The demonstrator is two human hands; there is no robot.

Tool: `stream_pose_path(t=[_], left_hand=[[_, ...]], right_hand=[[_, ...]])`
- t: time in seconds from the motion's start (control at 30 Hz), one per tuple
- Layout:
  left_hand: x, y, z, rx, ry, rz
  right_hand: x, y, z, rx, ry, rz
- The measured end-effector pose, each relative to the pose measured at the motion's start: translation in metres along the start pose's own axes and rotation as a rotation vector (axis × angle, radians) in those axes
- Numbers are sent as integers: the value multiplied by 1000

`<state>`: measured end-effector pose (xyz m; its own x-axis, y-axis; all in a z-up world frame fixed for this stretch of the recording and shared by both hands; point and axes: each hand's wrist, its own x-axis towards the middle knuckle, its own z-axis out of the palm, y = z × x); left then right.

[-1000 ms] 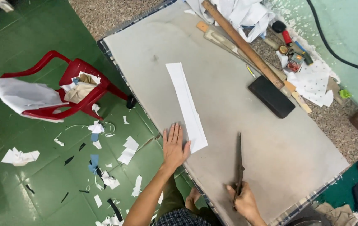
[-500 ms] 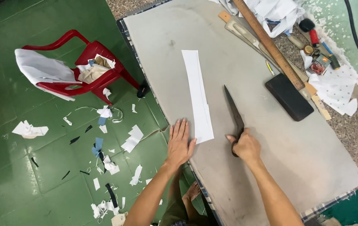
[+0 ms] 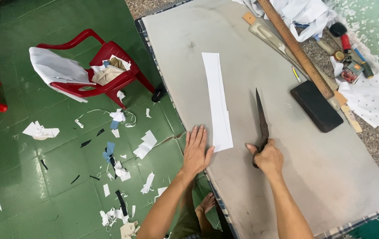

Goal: The person uses a ruler and pencil to draw straight lines on a large sheet of white paper. Then, using a pair of scissors, they cut along the drawn lines to separate the paper into several smaller rectangular pieces.

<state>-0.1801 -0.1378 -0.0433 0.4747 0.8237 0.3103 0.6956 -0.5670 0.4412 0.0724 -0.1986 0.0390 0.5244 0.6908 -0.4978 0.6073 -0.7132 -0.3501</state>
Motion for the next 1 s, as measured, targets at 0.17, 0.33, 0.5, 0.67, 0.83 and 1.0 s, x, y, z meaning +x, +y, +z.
stream_pose_path(t=[0.17,0.33,0.5,0.67,0.83,1.0], left_hand=[[1,2,-6,-12,-1,-7],[2,3,-8,-12,-12,-2],[1,1,-4,-18,32,9],[1,0,-4,-38,35,12],[4,-2,-4,-44,38,20],[9,4,-15,47,7,40]], right_hand=[[2,2,4,13,16,2],[-7,-6,-3,51,24,9],[9,8,10,44,41,6],[4,3,6,57,27,18],[2,-2,3,64,21,33],[7,3,5,49,-4,51]])
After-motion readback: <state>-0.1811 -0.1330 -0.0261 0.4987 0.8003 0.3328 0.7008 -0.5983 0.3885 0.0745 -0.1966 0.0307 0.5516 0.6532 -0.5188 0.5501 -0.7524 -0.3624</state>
